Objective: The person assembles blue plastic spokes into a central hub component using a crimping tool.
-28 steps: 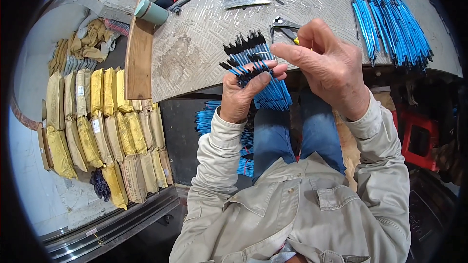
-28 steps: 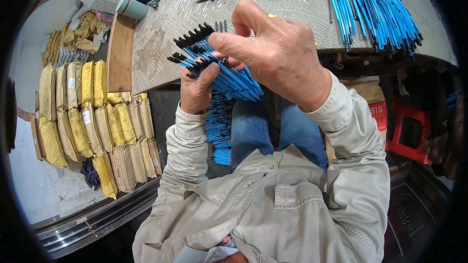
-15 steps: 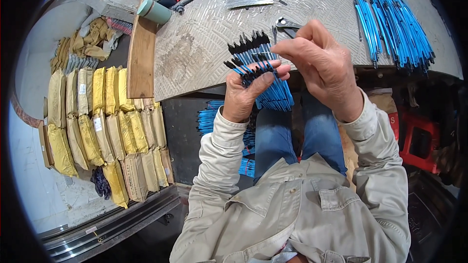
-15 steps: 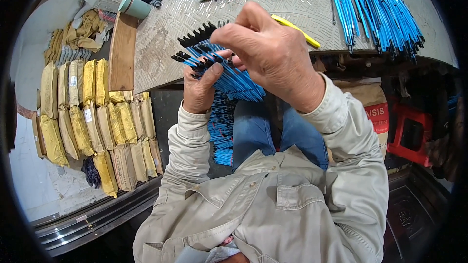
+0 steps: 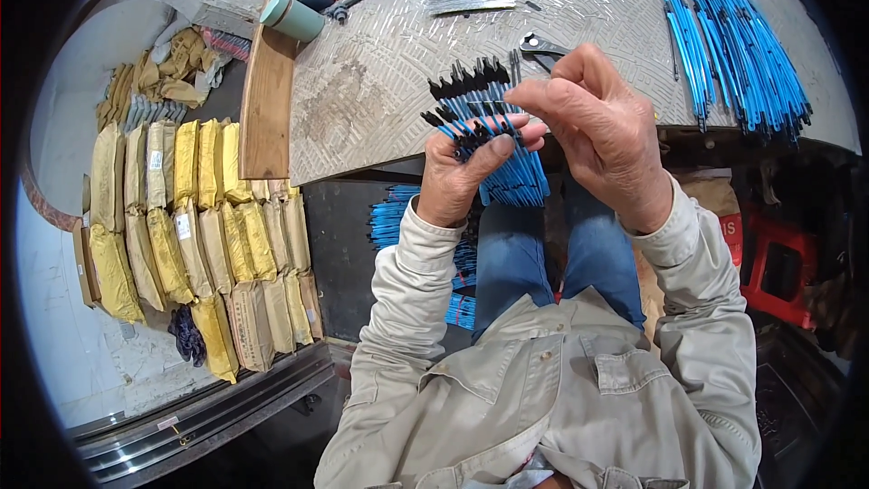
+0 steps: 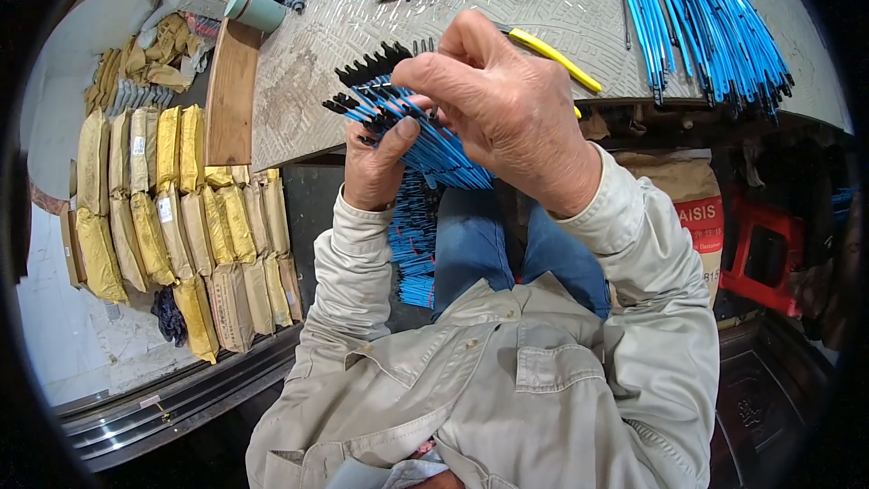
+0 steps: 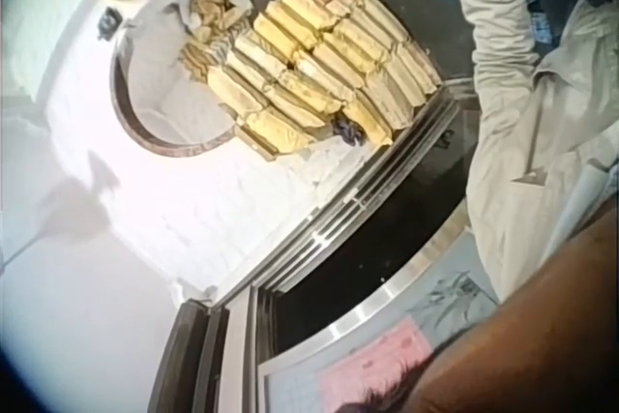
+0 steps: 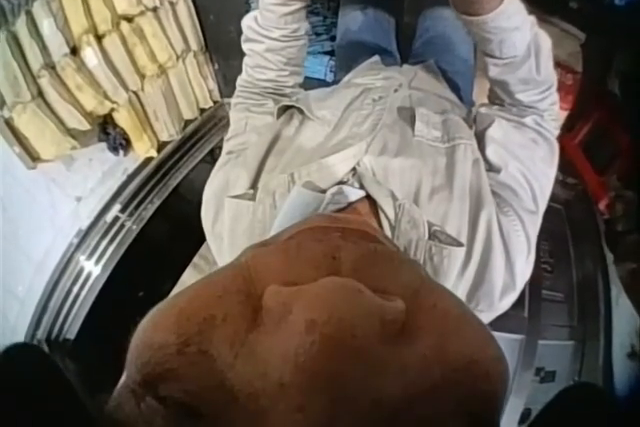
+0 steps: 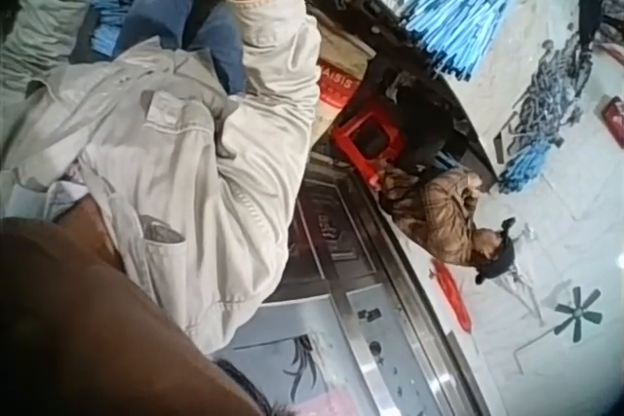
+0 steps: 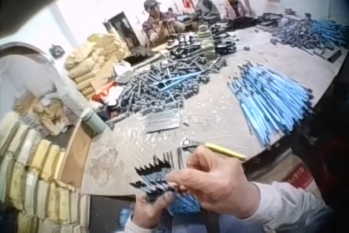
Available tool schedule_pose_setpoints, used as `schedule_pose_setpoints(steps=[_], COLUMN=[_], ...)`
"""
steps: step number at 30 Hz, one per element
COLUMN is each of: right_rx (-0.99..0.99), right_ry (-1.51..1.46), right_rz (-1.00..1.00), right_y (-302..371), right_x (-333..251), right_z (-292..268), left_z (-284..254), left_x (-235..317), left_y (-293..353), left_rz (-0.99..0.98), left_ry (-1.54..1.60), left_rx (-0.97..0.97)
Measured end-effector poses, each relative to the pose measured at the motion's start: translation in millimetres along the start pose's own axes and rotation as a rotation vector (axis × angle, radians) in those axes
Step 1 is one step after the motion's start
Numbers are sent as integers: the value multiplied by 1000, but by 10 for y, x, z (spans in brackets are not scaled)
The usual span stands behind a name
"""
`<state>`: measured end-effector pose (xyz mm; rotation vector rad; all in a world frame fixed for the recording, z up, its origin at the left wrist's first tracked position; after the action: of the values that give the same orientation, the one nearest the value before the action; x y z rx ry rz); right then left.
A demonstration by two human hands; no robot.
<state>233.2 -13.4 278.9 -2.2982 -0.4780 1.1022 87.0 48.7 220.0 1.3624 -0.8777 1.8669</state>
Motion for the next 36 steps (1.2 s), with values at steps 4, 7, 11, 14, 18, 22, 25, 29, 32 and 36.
schedule_pose_setpoints(steps=[4, 7, 11, 14, 18, 22, 25, 29, 32, 36], right_rx=[-36, -36, -8, -10, -30, -42, -42, -39, -32, -36], right_ry=[147, 240, 260, 209, 174, 187, 194, 175, 146, 195], right_rz=[-31, -91, -97, -93, -98, -104, -106, -120, -145, -157], right_y=[-31, -38, -66, -71, -68, -58, -62, -64, -64, -72], right_x=[-28, -43, -27, 14, -9, -56, -78, -58, -34, -56], right_z=[-32, -23, -1, 9, 7, 0, -5, -4, -4, -6], left_z=[3, 18, 33, -7, 4, 2, -5, 7, 12, 3], left_x=[-6, -17, 2, -36, -52, -41, -36, -25, -12, -16], left_y=[4, 13, 11, 12, 34, 35, 42, 46, 48, 53], left_rz=[-12, -5, 9, 37, 48, 55, 55, 38, 38, 52], left_ry=[2, 7, -73, -29, 5, -49, -61, -14, 8, -12], left_rx=[-8, -8, -8, -25, -25, -40, -45, -38, -38, -44])
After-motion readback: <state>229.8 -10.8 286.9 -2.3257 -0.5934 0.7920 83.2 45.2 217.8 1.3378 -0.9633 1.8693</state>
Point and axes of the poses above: each hand's wrist, its own y-axis away from the middle knuckle, its own z-axis out of the palm, x = y × z, the point moved 4 cm from there along -y, towards the middle knuckle, and after that the axes turned 13 degrees about -x, right-handed, at the moved point
